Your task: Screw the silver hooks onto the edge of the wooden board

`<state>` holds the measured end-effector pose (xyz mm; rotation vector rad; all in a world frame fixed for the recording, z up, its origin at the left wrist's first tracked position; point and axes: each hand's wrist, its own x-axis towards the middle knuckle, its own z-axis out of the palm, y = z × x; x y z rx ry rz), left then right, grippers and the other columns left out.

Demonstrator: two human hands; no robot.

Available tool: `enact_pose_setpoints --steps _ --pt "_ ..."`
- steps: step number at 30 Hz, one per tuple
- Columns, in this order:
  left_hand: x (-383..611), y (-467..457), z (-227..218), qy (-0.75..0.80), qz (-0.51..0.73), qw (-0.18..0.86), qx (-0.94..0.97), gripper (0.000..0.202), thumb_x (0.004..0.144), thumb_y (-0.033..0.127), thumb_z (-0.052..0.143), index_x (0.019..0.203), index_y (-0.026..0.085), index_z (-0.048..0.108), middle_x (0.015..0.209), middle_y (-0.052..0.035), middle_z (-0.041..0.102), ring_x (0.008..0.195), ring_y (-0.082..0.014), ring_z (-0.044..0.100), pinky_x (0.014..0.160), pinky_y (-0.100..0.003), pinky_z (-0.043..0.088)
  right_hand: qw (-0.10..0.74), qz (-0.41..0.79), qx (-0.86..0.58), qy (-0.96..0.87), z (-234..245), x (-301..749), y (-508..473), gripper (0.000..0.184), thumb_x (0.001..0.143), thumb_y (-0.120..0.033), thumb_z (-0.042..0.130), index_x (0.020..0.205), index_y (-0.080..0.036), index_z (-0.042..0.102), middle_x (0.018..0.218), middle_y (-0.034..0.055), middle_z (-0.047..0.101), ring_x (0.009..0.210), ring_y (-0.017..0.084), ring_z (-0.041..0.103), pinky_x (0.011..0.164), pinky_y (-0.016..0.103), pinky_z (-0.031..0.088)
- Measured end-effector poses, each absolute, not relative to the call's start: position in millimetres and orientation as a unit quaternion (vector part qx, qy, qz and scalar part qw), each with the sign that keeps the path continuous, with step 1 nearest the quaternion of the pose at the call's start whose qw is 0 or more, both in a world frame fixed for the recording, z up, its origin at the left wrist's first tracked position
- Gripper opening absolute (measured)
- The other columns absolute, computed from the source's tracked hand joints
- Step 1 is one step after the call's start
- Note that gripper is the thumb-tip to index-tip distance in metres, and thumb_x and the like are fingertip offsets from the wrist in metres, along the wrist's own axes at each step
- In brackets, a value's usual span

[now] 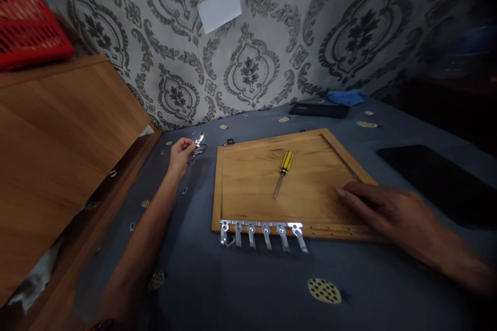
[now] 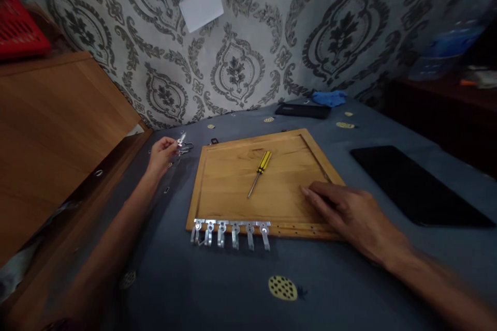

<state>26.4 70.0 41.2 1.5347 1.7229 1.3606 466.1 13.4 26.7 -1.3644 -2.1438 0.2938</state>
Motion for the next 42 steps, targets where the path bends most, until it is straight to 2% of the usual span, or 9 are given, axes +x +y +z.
enact_pose_setpoints --steps 4,7,11,15,20,25,29,35,42 --pt "69 30 41 0.583 0.478 0.301 0.584 0.025 0.094 0.038 0.063 0.101 0.014 0.063 0.092 -0.0033 0.066 0.077 -0.0145 0.065 0.069 -0.031 0.056 0.292 0.179 -0.464 -0.817 31 463 6 0.070 0.088 -0.079 0.026 0.069 -0.024 0.065 0.066 0.0073 0.073 0.057 0.023 0.069 0.055 0.033 0.052" --pt "112 1 42 0.546 0.453 0.365 0.602 0.026 0.082 0.041 0.073 0.081 0.018 0.061 0.074 -0.0006 0.066 0.066 -0.0136 0.063 0.061 -0.024 0.051 0.326 0.192 -0.435 -0.817 31 455 -4 0.058 0.093 -0.067 0.034 0.079 -0.022 0.069 0.076 0.0082 0.076 0.064 0.023 0.071 0.059 0.033 0.054" --pt "159 -27 49 0.509 0.417 0.444 0.608 0.023 0.077 0.039 0.075 0.078 0.020 0.062 0.072 -0.0006 0.065 0.067 -0.0145 0.063 0.062 -0.025 0.050 0.356 0.225 -0.410 -0.809 28 443 -19 0.036 0.096 -0.049 0.046 0.100 -0.024 0.071 0.093 0.0068 0.077 0.080 0.023 0.073 0.062 0.032 0.056" --pt "182 -38 56 0.487 0.389 0.493 0.607 0.018 0.075 0.034 0.075 0.077 0.020 0.062 0.071 0.0003 0.062 0.063 -0.0132 0.060 0.059 -0.024 0.047 0.375 0.276 -0.376 -0.801 26 433 -31 0.034 0.096 -0.043 0.054 0.121 -0.024 0.065 0.086 0.0040 0.072 0.074 0.019 0.070 0.063 0.032 0.058" --pt "194 -42 59 0.475 0.363 0.508 0.620 0.011 0.078 0.029 0.071 0.080 0.020 0.065 0.074 -0.0002 0.062 0.065 -0.0124 0.057 0.060 -0.023 0.045 0.388 0.323 -0.319 -0.802 23 426 -39 0.028 0.097 -0.036 0.055 0.121 -0.026 0.066 0.088 0.0025 0.070 0.072 0.016 0.068 0.063 0.030 0.059" --pt "200 -45 61 0.478 0.334 0.516 0.627 0.016 0.080 0.029 0.069 0.084 0.017 0.061 0.078 0.0007 0.061 0.069 -0.0111 0.057 0.064 -0.022 0.046 0.421 0.305 -0.254 -0.816 18 423 -41 0.020 0.095 -0.020 0.060 0.113 -0.020 0.069 0.086 0.0025 0.071 0.074 0.012 0.067 0.068 0.026 0.056" --pt "200 -45 55 0.474 0.342 0.521 0.622 0.014 0.081 0.027 0.067 0.088 0.016 0.061 0.079 0.0003 0.063 0.072 -0.0112 0.059 0.067 -0.023 0.047 0.420 0.296 -0.246 -0.822 15 423 -41 0.017 0.094 -0.019 0.062 0.110 -0.017 0.069 0.086 0.0024 0.072 0.075 0.011 0.067 0.068 0.023 0.055" --pt "201 -48 45 0.488 0.365 0.469 0.639 0.016 0.086 0.028 0.063 0.097 0.017 0.064 0.090 -0.0027 0.069 0.084 -0.0155 0.065 0.075 -0.027 0.051 0.395 0.303 -0.270 -0.824 13 422 -43 0.016 0.097 -0.024 0.058 0.107 -0.018 0.070 0.084 0.0025 0.073 0.072 0.012 0.068 0.066 0.024 0.055" --pt "204 -60 49 0.509 0.314 0.233 0.767 0.029 0.088 0.041 0.070 0.108 0.020 0.064 0.108 -0.0054 0.067 0.106 -0.0231 0.060 0.089 -0.037 0.048 0.406 0.340 -0.292 -0.797 13 421 -43 0.014 0.096 -0.025 0.060 0.100 -0.017 0.071 0.074 0.0009 0.071 0.068 0.011 0.068 0.065 0.024 0.055"
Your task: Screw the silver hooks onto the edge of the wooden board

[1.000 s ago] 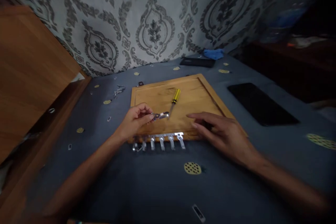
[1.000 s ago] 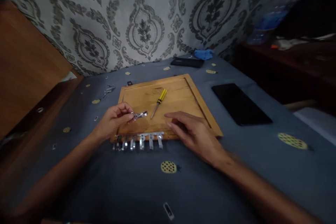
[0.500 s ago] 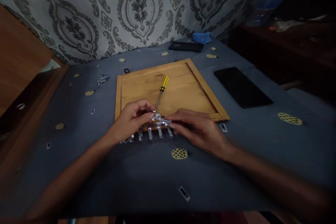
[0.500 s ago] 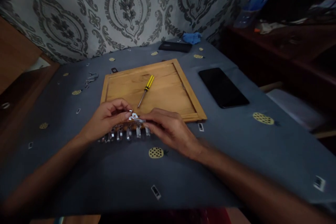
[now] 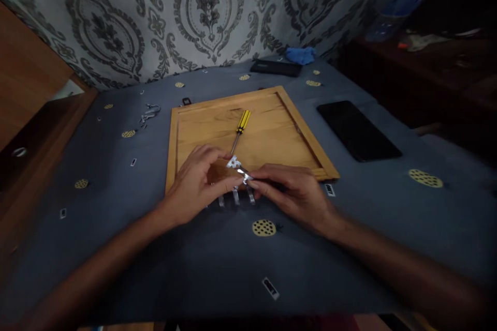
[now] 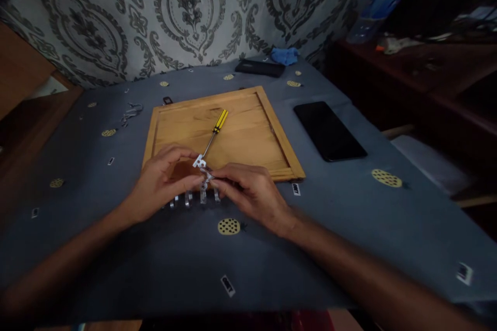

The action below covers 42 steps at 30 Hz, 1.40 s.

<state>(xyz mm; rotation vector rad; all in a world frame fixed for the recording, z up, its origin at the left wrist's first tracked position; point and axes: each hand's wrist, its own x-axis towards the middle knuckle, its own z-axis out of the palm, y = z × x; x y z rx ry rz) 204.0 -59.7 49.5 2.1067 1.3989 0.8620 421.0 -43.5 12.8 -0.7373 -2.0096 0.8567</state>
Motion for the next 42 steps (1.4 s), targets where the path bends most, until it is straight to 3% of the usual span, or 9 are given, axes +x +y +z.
enact_pose_setpoints --steps 8,16,22,30,38,42 --pt "220 -61 54 0.493 0.278 0.135 0.813 0.046 0.085 0.051 0.072 0.117 0.020 0.062 0.105 -0.0058 0.066 0.102 -0.0254 0.059 0.087 -0.041 0.047 0.418 0.352 -0.290 -0.785 12 425 -43 0.020 0.097 -0.032 0.058 0.099 -0.017 0.071 0.073 0.0012 0.072 0.060 0.011 0.067 0.061 0.023 0.055" --pt "229 -57 58 0.451 0.298 0.141 0.830 0.046 0.087 0.039 0.073 0.127 0.023 0.056 0.114 -0.0057 0.066 0.109 -0.0243 0.059 0.094 -0.041 0.047 0.411 0.422 -0.271 -0.761 22 432 -39 0.020 0.095 -0.031 0.061 0.096 -0.016 0.073 0.076 0.0009 0.071 0.051 0.006 0.061 0.052 0.019 0.050" --pt "238 -61 59 0.456 0.273 0.149 0.834 0.048 0.081 0.035 0.079 0.123 0.023 0.057 0.111 -0.0040 0.068 0.107 -0.0244 0.059 0.092 -0.041 0.047 0.396 0.556 -0.281 -0.674 23 440 -47 0.022 0.089 -0.038 0.069 0.088 -0.017 0.075 0.078 0.0008 0.071 0.047 0.005 0.056 0.044 0.018 0.048" --pt "247 -72 56 0.457 0.202 0.132 0.856 0.040 0.085 0.039 0.074 0.116 0.019 0.059 0.104 -0.0055 0.066 0.102 -0.0258 0.058 0.088 -0.042 0.046 0.282 0.686 -0.301 -0.600 20 447 -54 0.027 0.088 -0.039 0.068 0.078 -0.015 0.072 0.058 -0.0055 0.057 0.039 0.001 0.040 0.034 0.014 0.031" --pt "249 -71 52 0.478 0.168 0.128 0.853 0.034 0.084 0.043 0.074 0.104 0.018 0.064 0.101 -0.0065 0.066 0.100 -0.0280 0.056 0.086 -0.044 0.046 0.261 0.671 -0.320 -0.616 23 449 -53 0.028 0.088 -0.042 0.066 0.079 -0.016 0.071 0.060 -0.0047 0.056 0.042 0.004 0.041 0.034 0.015 0.033" --pt "251 -69 52 0.482 0.164 0.094 0.856 0.037 0.082 0.045 0.076 0.104 0.016 0.065 0.104 -0.0075 0.065 0.102 -0.0295 0.055 0.087 -0.046 0.045 0.319 0.533 -0.366 -0.694 29 453 -52 0.027 0.094 -0.037 0.060 0.078 -0.018 0.071 0.060 -0.0033 0.061 0.047 0.007 0.051 0.042 0.019 0.040"
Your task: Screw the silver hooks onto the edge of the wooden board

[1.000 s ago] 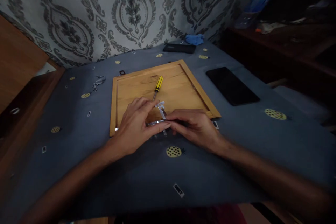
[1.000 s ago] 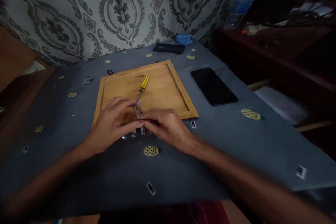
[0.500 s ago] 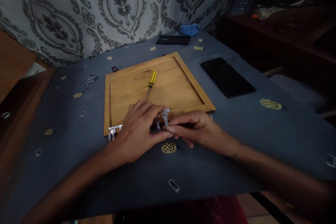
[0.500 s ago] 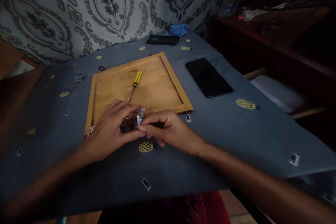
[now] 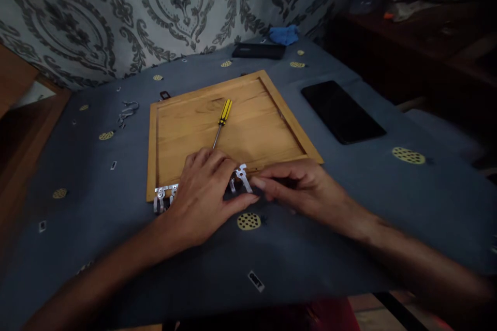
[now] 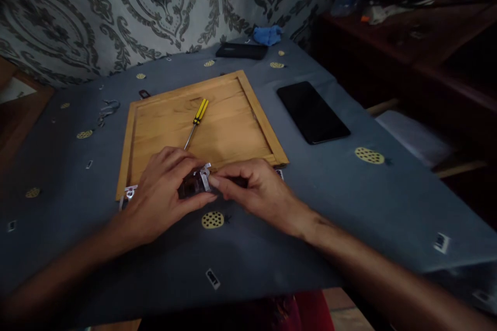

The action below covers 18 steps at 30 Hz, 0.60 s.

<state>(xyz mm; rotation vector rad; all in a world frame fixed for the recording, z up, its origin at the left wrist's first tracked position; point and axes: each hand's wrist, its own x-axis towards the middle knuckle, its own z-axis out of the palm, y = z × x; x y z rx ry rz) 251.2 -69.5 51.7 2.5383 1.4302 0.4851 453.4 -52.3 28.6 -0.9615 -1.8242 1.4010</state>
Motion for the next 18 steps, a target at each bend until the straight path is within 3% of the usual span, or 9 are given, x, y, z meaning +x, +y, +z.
enact_pose_setpoints --steps 3,8,18 --pt "253 -69 49 0.486 0.145 0.084 0.858 0.039 0.085 0.046 0.073 0.109 0.016 0.065 0.106 -0.0078 0.065 0.104 -0.0296 0.054 0.089 -0.047 0.044 0.371 0.328 -0.389 -0.777 26 458 -51 0.023 0.097 -0.029 0.056 0.084 -0.018 0.072 0.071 0.0010 0.069 0.063 0.012 0.063 0.057 0.024 0.048" --pt "255 -68 43 0.485 0.116 0.078 0.863 0.035 0.088 0.046 0.069 0.105 0.015 0.066 0.107 -0.0091 0.064 0.104 -0.0295 0.053 0.093 -0.048 0.045 0.346 0.084 -0.343 -0.869 16 463 -49 0.019 0.098 -0.020 0.052 0.099 -0.017 0.071 0.088 0.0079 0.073 0.078 0.019 0.067 0.069 0.032 0.055" --pt "258 -70 40 0.490 0.108 0.076 0.862 0.036 0.089 0.045 0.068 0.109 0.016 0.066 0.107 -0.0098 0.065 0.104 -0.0306 0.052 0.093 -0.051 0.045 0.339 0.098 -0.271 -0.895 6 462 -47 0.021 0.096 -0.016 0.055 0.111 -0.020 0.070 0.113 0.0080 0.076 0.107 0.023 0.070 0.092 0.044 0.059"
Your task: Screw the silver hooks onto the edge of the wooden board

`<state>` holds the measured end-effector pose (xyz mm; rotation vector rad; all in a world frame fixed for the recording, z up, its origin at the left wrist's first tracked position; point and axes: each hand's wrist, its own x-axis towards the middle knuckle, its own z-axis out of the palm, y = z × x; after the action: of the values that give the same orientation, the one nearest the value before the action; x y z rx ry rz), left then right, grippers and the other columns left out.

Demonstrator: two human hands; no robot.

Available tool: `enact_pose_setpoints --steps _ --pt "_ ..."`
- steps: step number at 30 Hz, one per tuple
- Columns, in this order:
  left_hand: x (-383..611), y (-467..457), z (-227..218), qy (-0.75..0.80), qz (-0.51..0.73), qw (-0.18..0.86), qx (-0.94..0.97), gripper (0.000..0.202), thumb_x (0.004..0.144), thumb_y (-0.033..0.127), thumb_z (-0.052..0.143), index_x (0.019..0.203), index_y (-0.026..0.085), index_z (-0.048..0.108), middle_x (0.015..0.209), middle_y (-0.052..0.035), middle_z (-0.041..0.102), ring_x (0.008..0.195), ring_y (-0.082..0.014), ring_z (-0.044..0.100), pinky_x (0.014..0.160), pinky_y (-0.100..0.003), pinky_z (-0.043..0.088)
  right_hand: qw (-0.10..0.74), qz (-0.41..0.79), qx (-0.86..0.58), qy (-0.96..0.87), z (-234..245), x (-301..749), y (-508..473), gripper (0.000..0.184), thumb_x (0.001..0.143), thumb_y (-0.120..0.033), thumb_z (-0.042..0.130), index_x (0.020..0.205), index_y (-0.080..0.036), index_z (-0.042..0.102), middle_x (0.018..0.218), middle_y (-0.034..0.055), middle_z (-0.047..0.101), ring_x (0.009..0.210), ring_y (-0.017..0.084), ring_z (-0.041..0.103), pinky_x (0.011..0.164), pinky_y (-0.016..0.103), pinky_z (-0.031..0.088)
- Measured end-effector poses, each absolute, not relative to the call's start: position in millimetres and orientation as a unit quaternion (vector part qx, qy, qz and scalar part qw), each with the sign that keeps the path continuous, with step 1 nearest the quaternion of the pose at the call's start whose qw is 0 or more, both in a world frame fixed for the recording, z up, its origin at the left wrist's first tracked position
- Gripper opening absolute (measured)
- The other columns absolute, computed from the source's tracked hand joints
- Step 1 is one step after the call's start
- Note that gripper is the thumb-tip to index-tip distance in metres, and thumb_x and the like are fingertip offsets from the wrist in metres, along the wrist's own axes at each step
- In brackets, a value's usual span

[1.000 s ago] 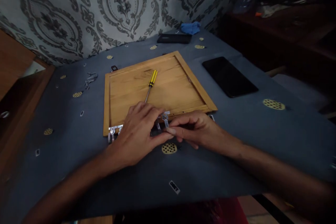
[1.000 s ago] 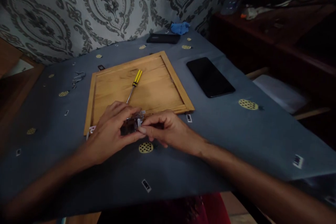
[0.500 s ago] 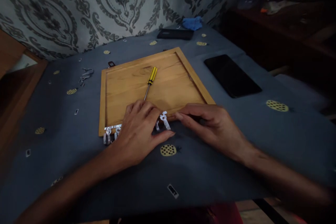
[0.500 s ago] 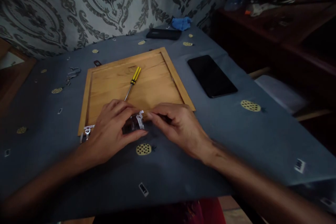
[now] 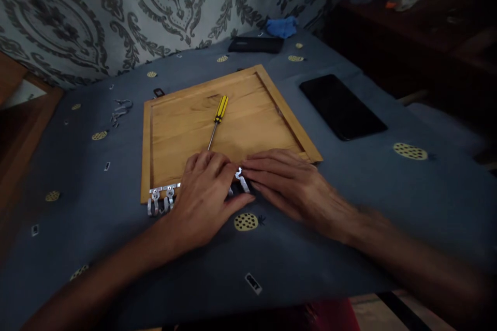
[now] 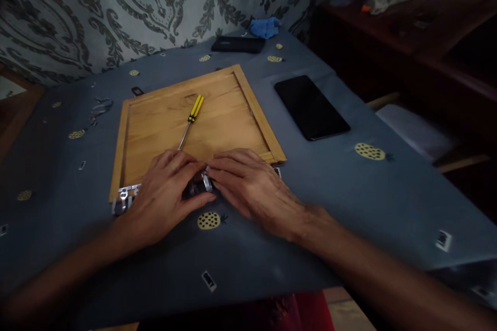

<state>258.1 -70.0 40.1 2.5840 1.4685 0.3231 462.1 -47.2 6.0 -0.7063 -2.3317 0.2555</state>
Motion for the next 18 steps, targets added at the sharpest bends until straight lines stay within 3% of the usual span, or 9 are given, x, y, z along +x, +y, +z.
enact_pose_setpoints --steps 18 --pt "252.7 -71.4 47.0 0.503 0.094 0.078 0.855 0.038 0.084 0.050 0.072 0.102 0.018 0.063 0.103 -0.0081 0.065 0.102 -0.0308 0.053 0.090 -0.050 0.044 0.298 0.082 -0.263 -0.914 3.4 460.1 -48.1 0.024 0.099 -0.018 0.050 0.112 -0.021 0.070 0.115 0.0077 0.074 0.106 0.023 0.066 0.095 0.048 0.053"
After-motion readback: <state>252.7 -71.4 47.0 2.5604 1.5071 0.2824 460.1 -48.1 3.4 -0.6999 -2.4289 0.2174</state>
